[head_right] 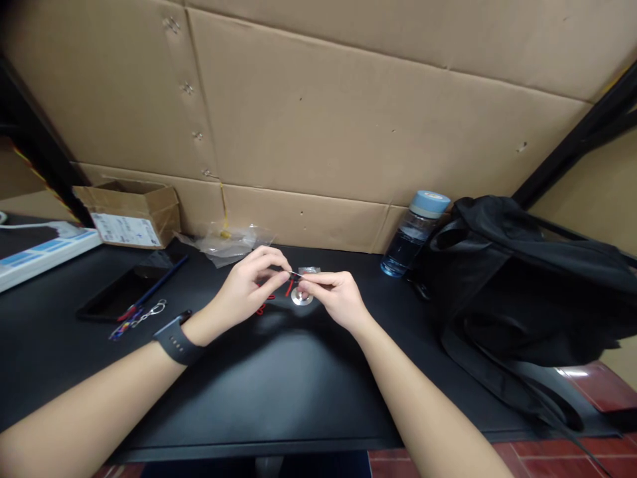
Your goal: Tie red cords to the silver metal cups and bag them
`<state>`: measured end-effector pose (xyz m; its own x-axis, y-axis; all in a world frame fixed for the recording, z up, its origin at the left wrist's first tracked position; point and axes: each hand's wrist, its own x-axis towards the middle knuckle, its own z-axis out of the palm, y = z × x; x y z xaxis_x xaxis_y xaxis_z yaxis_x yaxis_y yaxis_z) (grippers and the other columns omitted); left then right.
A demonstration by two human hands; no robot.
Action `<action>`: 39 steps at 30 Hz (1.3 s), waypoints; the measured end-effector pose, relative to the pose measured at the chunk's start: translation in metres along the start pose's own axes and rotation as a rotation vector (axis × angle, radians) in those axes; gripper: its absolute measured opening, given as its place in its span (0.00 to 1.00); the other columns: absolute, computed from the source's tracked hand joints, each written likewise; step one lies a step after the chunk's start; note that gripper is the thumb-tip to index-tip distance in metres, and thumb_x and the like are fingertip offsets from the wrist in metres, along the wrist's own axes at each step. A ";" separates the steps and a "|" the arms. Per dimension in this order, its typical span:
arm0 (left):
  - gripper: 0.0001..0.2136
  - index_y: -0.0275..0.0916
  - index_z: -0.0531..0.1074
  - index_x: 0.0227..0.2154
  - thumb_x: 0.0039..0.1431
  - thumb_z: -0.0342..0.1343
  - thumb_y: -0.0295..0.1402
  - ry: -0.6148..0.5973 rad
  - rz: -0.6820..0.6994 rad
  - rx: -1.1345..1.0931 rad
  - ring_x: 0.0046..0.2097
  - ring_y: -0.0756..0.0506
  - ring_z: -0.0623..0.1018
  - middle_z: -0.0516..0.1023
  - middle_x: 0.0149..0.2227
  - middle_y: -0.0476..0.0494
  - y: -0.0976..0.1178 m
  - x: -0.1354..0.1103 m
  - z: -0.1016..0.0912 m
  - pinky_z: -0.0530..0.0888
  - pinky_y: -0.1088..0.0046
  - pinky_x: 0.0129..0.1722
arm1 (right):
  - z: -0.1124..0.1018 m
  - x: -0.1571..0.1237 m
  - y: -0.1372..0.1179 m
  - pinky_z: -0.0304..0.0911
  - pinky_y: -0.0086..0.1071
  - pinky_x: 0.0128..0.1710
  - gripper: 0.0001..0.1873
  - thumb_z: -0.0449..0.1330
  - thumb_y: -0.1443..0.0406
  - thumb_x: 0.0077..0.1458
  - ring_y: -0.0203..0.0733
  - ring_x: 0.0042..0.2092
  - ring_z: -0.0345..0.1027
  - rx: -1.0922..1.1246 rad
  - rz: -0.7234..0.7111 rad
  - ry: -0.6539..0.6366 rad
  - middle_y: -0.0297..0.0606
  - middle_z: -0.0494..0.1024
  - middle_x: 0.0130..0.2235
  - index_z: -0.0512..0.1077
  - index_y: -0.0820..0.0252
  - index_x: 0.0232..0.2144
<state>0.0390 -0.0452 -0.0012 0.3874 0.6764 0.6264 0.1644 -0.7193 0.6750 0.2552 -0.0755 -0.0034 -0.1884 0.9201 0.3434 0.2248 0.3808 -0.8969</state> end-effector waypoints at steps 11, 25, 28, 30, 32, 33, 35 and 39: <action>0.07 0.40 0.77 0.41 0.64 0.61 0.36 0.051 -0.198 -0.146 0.42 0.44 0.85 0.84 0.40 0.46 -0.011 -0.006 0.013 0.82 0.69 0.45 | -0.010 0.002 -0.002 0.66 0.33 0.30 0.09 0.69 0.57 0.56 0.39 0.30 0.71 -0.259 -0.131 0.011 0.38 0.81 0.32 0.85 0.55 0.35; 0.29 0.45 0.69 0.58 0.53 0.62 0.21 -0.211 0.035 0.028 0.51 0.43 0.81 0.79 0.54 0.44 -0.011 -0.009 0.014 0.77 0.65 0.55 | 0.002 -0.002 0.008 0.69 0.30 0.30 0.11 0.69 0.58 0.54 0.37 0.30 0.73 -0.237 -0.096 -0.096 0.35 0.77 0.35 0.73 0.56 0.33; 0.31 0.45 0.69 0.58 0.51 0.69 0.27 -0.200 0.010 0.032 0.50 0.43 0.81 0.77 0.56 0.43 -0.014 -0.009 0.013 0.78 0.65 0.54 | 0.002 -0.002 0.008 0.69 0.30 0.29 0.11 0.69 0.58 0.54 0.38 0.30 0.73 -0.232 -0.069 -0.082 0.36 0.77 0.35 0.75 0.56 0.35; 0.27 0.45 0.71 0.56 0.54 0.69 0.30 -0.175 -0.006 0.025 0.48 0.44 0.82 0.78 0.55 0.43 -0.014 -0.009 0.013 0.78 0.65 0.52 | 0.002 -0.003 0.008 0.69 0.31 0.30 0.11 0.69 0.57 0.55 0.38 0.30 0.73 -0.215 -0.044 -0.087 0.35 0.79 0.33 0.76 0.56 0.36; 0.23 0.45 0.72 0.55 0.57 0.68 0.33 -0.157 -0.019 0.010 0.46 0.45 0.82 0.79 0.53 0.44 -0.014 -0.008 0.013 0.79 0.67 0.50 | 0.003 -0.004 0.007 0.69 0.32 0.31 0.12 0.69 0.56 0.55 0.39 0.29 0.73 -0.200 -0.021 -0.095 0.35 0.79 0.32 0.77 0.56 0.36; 0.22 0.44 0.72 0.54 0.57 0.68 0.35 -0.155 -0.021 0.005 0.45 0.45 0.82 0.79 0.52 0.44 -0.013 -0.008 0.013 0.79 0.68 0.49 | 0.003 -0.004 0.007 0.69 0.32 0.31 0.12 0.69 0.56 0.56 0.39 0.29 0.73 -0.193 -0.013 -0.096 0.35 0.80 0.31 0.77 0.56 0.37; 0.21 0.44 0.72 0.52 0.57 0.69 0.36 -0.149 -0.015 0.019 0.44 0.46 0.82 0.80 0.50 0.45 -0.013 -0.006 0.012 0.79 0.69 0.48 | 0.003 -0.004 0.005 0.71 0.33 0.33 0.12 0.67 0.55 0.58 0.40 0.31 0.74 -0.158 -0.008 -0.105 0.36 0.81 0.33 0.78 0.57 0.37; 0.20 0.42 0.73 0.49 0.54 0.69 0.34 -0.076 -0.016 0.124 0.42 0.46 0.82 0.81 0.46 0.47 -0.023 0.000 0.001 0.79 0.69 0.46 | -0.003 0.001 0.003 0.72 0.36 0.39 0.14 0.59 0.56 0.66 0.42 0.36 0.76 -0.114 -0.047 -0.030 0.39 0.81 0.36 0.79 0.58 0.40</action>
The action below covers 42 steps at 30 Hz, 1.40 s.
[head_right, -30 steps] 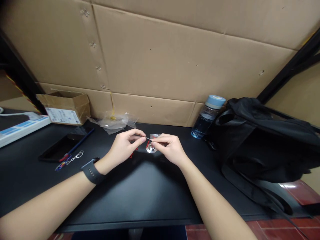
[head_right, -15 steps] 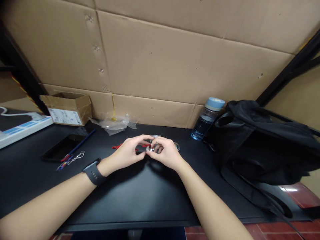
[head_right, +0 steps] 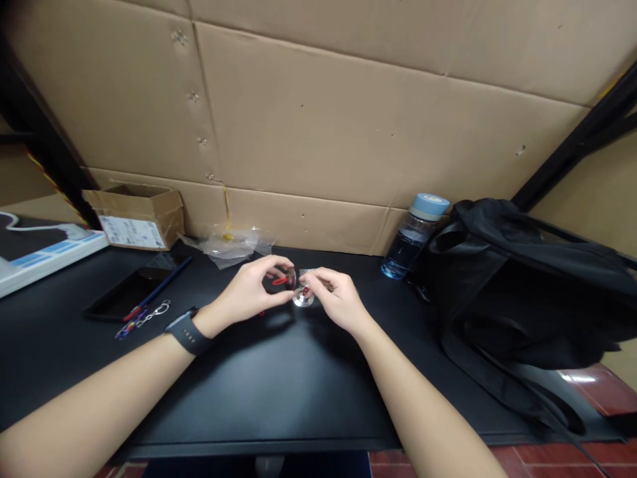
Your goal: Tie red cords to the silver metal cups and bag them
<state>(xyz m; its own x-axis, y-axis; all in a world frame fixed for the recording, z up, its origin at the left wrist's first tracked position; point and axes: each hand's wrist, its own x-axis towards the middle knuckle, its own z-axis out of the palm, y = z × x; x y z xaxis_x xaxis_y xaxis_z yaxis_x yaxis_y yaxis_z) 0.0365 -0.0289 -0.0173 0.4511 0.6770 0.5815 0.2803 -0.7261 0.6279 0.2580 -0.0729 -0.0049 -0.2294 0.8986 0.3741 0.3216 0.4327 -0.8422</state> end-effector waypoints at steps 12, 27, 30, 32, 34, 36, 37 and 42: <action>0.19 0.42 0.73 0.48 0.53 0.67 0.35 0.273 -0.219 0.031 0.45 0.43 0.83 0.82 0.47 0.45 -0.026 0.013 -0.031 0.78 0.64 0.49 | -0.007 0.004 0.024 0.64 0.44 0.53 0.07 0.63 0.69 0.61 0.47 0.49 0.71 -0.717 -0.157 -0.211 0.39 0.81 0.49 0.80 0.52 0.39; 0.21 0.40 0.72 0.45 0.49 0.71 0.34 -0.182 -0.219 -0.290 0.45 0.43 0.84 0.80 0.48 0.42 -0.005 0.002 -0.010 0.80 0.66 0.48 | 0.004 0.008 0.019 0.72 0.35 0.38 0.09 0.65 0.58 0.60 0.41 0.37 0.77 0.050 0.007 0.172 0.39 0.78 0.42 0.74 0.58 0.36; 0.21 0.39 0.72 0.47 0.51 0.70 0.33 -0.159 -0.192 -0.387 0.47 0.43 0.83 0.80 0.50 0.41 0.004 0.000 -0.003 0.80 0.65 0.51 | 0.009 0.007 0.014 0.74 0.35 0.39 0.12 0.68 0.57 0.57 0.39 0.37 0.77 0.174 0.043 0.164 0.40 0.75 0.47 0.75 0.58 0.35; 0.21 0.39 0.72 0.48 0.53 0.70 0.32 -0.139 -0.166 -0.440 0.48 0.43 0.83 0.79 0.50 0.41 0.008 -0.001 0.002 0.80 0.64 0.53 | 0.013 0.005 0.011 0.75 0.36 0.40 0.13 0.69 0.56 0.56 0.39 0.38 0.77 0.248 0.089 0.131 0.40 0.74 0.50 0.75 0.59 0.35; 0.21 0.40 0.71 0.49 0.54 0.69 0.33 -0.094 -0.145 -0.466 0.50 0.42 0.83 0.79 0.51 0.41 0.010 -0.002 0.006 0.79 0.63 0.54 | 0.016 0.004 0.008 0.75 0.37 0.42 0.13 0.69 0.55 0.56 0.41 0.41 0.78 0.315 0.135 0.093 0.41 0.74 0.52 0.75 0.58 0.34; 0.21 0.40 0.71 0.50 0.55 0.69 0.34 -0.035 -0.134 -0.446 0.52 0.42 0.82 0.78 0.53 0.40 0.010 -0.003 0.009 0.79 0.62 0.56 | 0.018 0.002 0.007 0.75 0.38 0.45 0.14 0.70 0.55 0.55 0.43 0.46 0.77 0.357 0.168 0.058 0.42 0.75 0.53 0.74 0.58 0.34; 0.22 0.40 0.71 0.51 0.56 0.69 0.35 -0.015 -0.129 -0.422 0.53 0.42 0.82 0.78 0.53 0.40 0.010 -0.004 0.009 0.79 0.61 0.57 | 0.018 0.001 0.006 0.75 0.39 0.46 0.14 0.70 0.55 0.55 0.44 0.48 0.76 0.370 0.181 0.046 0.42 0.76 0.53 0.74 0.58 0.33; 0.23 0.43 0.72 0.55 0.57 0.68 0.34 -0.064 -0.109 -0.319 0.54 0.42 0.81 0.81 0.53 0.43 0.010 -0.004 0.008 0.77 0.62 0.58 | 0.020 -0.001 0.006 0.76 0.42 0.44 0.16 0.72 0.55 0.53 0.41 0.42 0.76 0.446 0.236 0.075 0.40 0.77 0.49 0.74 0.57 0.34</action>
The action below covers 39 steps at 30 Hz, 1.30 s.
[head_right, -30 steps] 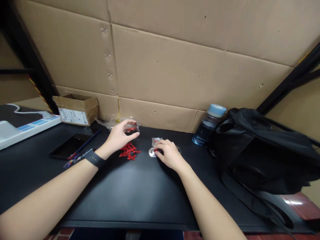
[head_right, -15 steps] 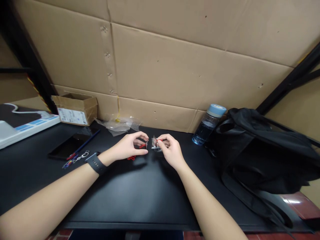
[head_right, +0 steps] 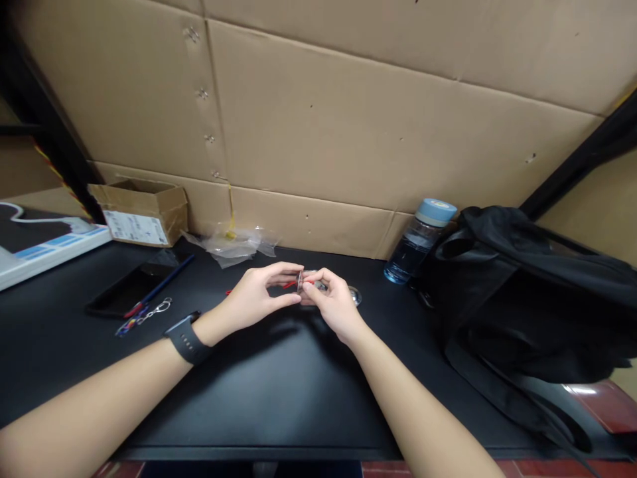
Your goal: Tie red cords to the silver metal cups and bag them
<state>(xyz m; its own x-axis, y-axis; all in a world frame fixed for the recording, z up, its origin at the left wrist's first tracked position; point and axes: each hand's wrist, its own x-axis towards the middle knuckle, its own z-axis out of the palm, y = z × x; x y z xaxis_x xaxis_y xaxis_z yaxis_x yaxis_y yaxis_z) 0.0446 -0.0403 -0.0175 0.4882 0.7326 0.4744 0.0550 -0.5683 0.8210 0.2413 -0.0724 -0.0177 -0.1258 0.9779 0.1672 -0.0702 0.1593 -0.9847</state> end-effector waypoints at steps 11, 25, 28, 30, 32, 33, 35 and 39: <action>0.22 0.43 0.70 0.49 0.53 0.71 0.36 0.034 0.005 0.111 0.49 0.43 0.82 0.82 0.48 0.44 0.008 -0.001 0.002 0.77 0.66 0.51 | 0.004 -0.003 -0.007 0.76 0.38 0.41 0.18 0.69 0.54 0.56 0.40 0.40 0.75 0.093 0.067 -0.068 0.38 0.78 0.47 0.75 0.51 0.47; 0.18 0.42 0.77 0.51 0.68 0.52 0.46 0.003 -0.292 1.027 0.65 0.32 0.67 0.71 0.63 0.35 -0.034 0.005 -0.072 0.62 0.48 0.63 | -0.013 0.005 0.000 0.75 0.39 0.47 0.24 0.74 0.54 0.48 0.49 0.44 0.80 -0.265 -0.099 -0.013 0.42 0.81 0.47 0.76 0.56 0.45; 0.21 0.41 0.76 0.54 0.67 0.51 0.46 -0.004 -0.357 1.059 0.67 0.31 0.65 0.67 0.66 0.34 -0.041 0.001 -0.069 0.63 0.51 0.64 | -0.016 0.007 0.001 0.76 0.38 0.46 0.25 0.74 0.53 0.46 0.50 0.44 0.80 -0.257 -0.093 -0.007 0.43 0.82 0.47 0.77 0.56 0.45; 0.22 0.39 0.77 0.54 0.66 0.51 0.46 0.036 -0.376 1.088 0.68 0.30 0.63 0.65 0.67 0.32 -0.043 0.000 -0.066 0.62 0.51 0.65 | -0.019 0.009 0.002 0.76 0.39 0.47 0.26 0.74 0.52 0.46 0.51 0.44 0.81 -0.254 -0.093 -0.010 0.44 0.82 0.46 0.77 0.56 0.45; 0.24 0.38 0.74 0.57 0.65 0.52 0.47 0.086 -0.392 1.103 0.69 0.30 0.61 0.64 0.68 0.31 -0.043 0.000 -0.065 0.61 0.50 0.65 | -0.022 0.012 0.003 0.76 0.41 0.46 0.27 0.74 0.50 0.45 0.53 0.43 0.81 -0.253 -0.090 -0.002 0.45 0.82 0.44 0.77 0.56 0.45; 0.25 0.38 0.73 0.59 0.64 0.52 0.47 0.108 -0.393 1.097 0.68 0.30 0.62 0.65 0.67 0.32 -0.043 0.000 -0.065 0.62 0.51 0.65 | -0.023 0.013 0.003 0.76 0.42 0.45 0.27 0.73 0.50 0.45 0.54 0.43 0.81 -0.251 -0.087 0.003 0.45 0.82 0.43 0.77 0.56 0.45; 0.26 0.37 0.71 0.60 0.64 0.52 0.45 0.129 -0.377 1.099 0.65 0.32 0.67 0.71 0.63 0.32 -0.043 0.001 -0.065 0.64 0.53 0.63 | -0.025 0.015 0.004 0.77 0.42 0.43 0.27 0.73 0.50 0.47 0.54 0.42 0.81 -0.246 -0.097 0.013 0.44 0.81 0.43 0.76 0.56 0.45; 0.22 0.36 0.71 0.59 0.68 0.47 0.42 0.153 -0.342 1.105 0.62 0.34 0.71 0.75 0.59 0.31 -0.041 0.002 -0.065 0.66 0.53 0.60 | -0.026 0.016 0.004 0.76 0.41 0.41 0.26 0.72 0.50 0.47 0.51 0.40 0.81 -0.258 -0.175 0.069 0.41 0.78 0.43 0.75 0.58 0.44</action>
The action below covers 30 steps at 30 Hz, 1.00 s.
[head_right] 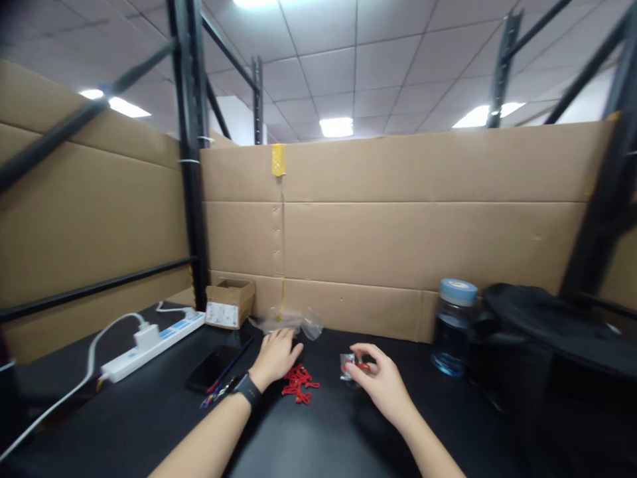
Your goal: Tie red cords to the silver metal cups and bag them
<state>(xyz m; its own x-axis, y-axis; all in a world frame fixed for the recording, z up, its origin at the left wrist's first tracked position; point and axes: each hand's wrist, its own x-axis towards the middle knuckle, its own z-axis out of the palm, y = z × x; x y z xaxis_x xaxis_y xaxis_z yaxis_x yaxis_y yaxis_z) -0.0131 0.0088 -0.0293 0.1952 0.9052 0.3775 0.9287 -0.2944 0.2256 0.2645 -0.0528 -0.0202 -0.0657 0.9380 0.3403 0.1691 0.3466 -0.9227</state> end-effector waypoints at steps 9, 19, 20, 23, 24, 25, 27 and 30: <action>0.17 0.41 0.69 0.57 0.69 0.48 0.34 0.372 0.124 -0.079 0.61 0.36 0.73 0.74 0.59 0.35 -0.013 0.012 -0.020 0.67 0.53 0.57 | -0.003 -0.001 0.001 0.70 0.30 0.31 0.25 0.72 0.53 0.48 0.37 0.33 0.75 -0.018 -0.039 0.063 0.37 0.75 0.42 0.76 0.60 0.44; 0.18 0.41 0.65 0.56 0.66 0.57 0.34 0.702 0.177 -0.518 0.41 0.45 0.78 0.78 0.38 0.47 0.023 -0.006 -0.044 0.74 0.68 0.49 | -0.008 -0.002 -0.011 0.73 0.32 0.37 0.24 0.71 0.54 0.49 0.39 0.36 0.76 -0.080 -0.068 0.075 0.40 0.77 0.45 0.76 0.60 0.45; 0.19 0.41 0.64 0.57 0.66 0.58 0.35 0.672 0.197 -0.555 0.38 0.46 0.78 0.77 0.36 0.49 0.033 -0.011 -0.044 0.74 0.69 0.46 | -0.010 -0.001 -0.012 0.74 0.32 0.38 0.24 0.71 0.54 0.49 0.39 0.37 0.77 -0.090 -0.077 0.092 0.41 0.77 0.45 0.76 0.59 0.45; 0.07 0.43 0.71 0.46 0.67 0.56 0.34 0.413 0.361 -0.553 0.36 0.48 0.77 0.76 0.33 0.50 0.060 -0.024 -0.041 0.73 0.72 0.44 | -0.018 0.003 -0.011 0.75 0.35 0.42 0.24 0.71 0.53 0.50 0.40 0.38 0.77 -0.099 -0.119 0.206 0.41 0.77 0.46 0.75 0.57 0.46; 0.04 0.43 0.71 0.42 0.68 0.56 0.34 0.288 0.434 -0.534 0.37 0.47 0.77 0.76 0.34 0.49 0.067 -0.029 -0.040 0.72 0.72 0.42 | -0.022 0.005 -0.010 0.75 0.36 0.43 0.24 0.71 0.53 0.50 0.41 0.38 0.77 -0.107 -0.133 0.263 0.41 0.77 0.46 0.75 0.57 0.46; 0.03 0.42 0.71 0.41 0.68 0.55 0.33 0.190 0.478 -0.534 0.36 0.47 0.76 0.77 0.35 0.48 0.073 -0.034 -0.038 0.72 0.72 0.41 | -0.026 0.006 -0.010 0.75 0.37 0.44 0.23 0.71 0.53 0.50 0.42 0.39 0.77 -0.132 -0.143 0.320 0.41 0.77 0.45 0.75 0.57 0.45; 0.04 0.41 0.70 0.39 0.69 0.52 0.33 0.005 0.552 -0.524 0.37 0.47 0.77 0.77 0.36 0.47 0.083 -0.044 -0.035 0.71 0.72 0.39 | -0.033 0.008 -0.010 0.75 0.38 0.45 0.23 0.71 0.53 0.50 0.43 0.39 0.77 -0.204 -0.156 0.398 0.41 0.76 0.44 0.76 0.58 0.44; 0.05 0.43 0.69 0.39 0.69 0.49 0.29 -0.230 0.653 -0.478 0.36 0.46 0.77 0.77 0.37 0.47 0.094 -0.058 -0.032 0.70 0.73 0.36 | -0.039 0.008 -0.011 0.75 0.37 0.42 0.23 0.70 0.52 0.51 0.42 0.38 0.77 -0.274 -0.154 0.420 0.42 0.76 0.45 0.76 0.57 0.46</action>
<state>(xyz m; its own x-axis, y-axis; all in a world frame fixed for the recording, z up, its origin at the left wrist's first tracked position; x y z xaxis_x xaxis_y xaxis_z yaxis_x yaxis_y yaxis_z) 0.0525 -0.0812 -0.0013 0.7546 0.5323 0.3837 0.3832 -0.8321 0.4009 0.3008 -0.0489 -0.0006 0.2805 0.7770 0.5635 0.4429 0.4161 -0.7942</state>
